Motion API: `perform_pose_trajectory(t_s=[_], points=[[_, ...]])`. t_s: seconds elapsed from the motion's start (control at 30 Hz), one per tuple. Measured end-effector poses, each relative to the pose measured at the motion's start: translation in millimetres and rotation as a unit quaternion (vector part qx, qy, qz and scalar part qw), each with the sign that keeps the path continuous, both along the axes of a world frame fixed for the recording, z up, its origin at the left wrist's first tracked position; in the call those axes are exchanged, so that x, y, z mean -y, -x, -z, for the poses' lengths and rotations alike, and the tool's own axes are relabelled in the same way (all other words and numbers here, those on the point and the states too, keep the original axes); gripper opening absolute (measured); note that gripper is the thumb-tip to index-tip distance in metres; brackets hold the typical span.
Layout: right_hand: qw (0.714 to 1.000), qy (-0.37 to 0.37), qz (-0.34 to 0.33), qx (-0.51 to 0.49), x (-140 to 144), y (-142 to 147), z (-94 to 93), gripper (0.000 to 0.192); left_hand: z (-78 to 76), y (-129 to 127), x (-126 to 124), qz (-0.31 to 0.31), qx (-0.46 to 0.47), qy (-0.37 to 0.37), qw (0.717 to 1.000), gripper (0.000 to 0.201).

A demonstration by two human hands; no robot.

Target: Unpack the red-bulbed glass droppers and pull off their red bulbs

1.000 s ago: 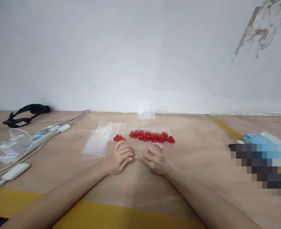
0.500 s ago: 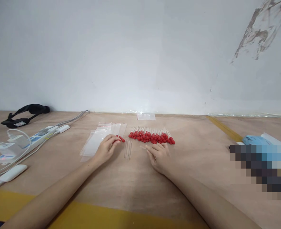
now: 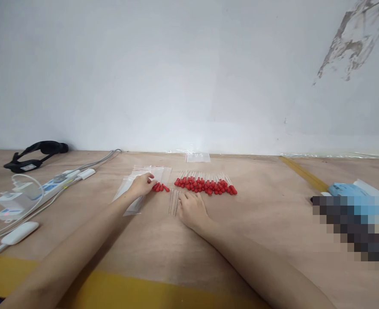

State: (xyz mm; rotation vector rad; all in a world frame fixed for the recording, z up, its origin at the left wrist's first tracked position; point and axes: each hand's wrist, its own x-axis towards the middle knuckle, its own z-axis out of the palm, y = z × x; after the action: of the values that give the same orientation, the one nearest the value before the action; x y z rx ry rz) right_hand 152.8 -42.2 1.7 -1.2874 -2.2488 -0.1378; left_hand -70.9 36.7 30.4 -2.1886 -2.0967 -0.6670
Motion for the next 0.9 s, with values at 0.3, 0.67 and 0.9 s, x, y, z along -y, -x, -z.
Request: perform_pose_trajectory(t_s=[0.3, 0.67, 0.9], points=[[0.997, 0.008, -0.037, -0.064, 9, 4, 4.6, 0.037, -6.7, -43, 14, 0.123, -0.036, -0.056, 0.990, 0.019], [0.983, 0.050, -0.097, -0.149, 12, -25, 13.7, 0.031, 4.3, -67, 3, 0.124, 0.022, -0.058, 0.990, 0.014], [0.982, -0.006, -0.087, -0.164, 13, -70, 15.9, 0.027, 8.8, -47, 35, 0.147, 0.105, -0.138, 0.974, 0.015]])
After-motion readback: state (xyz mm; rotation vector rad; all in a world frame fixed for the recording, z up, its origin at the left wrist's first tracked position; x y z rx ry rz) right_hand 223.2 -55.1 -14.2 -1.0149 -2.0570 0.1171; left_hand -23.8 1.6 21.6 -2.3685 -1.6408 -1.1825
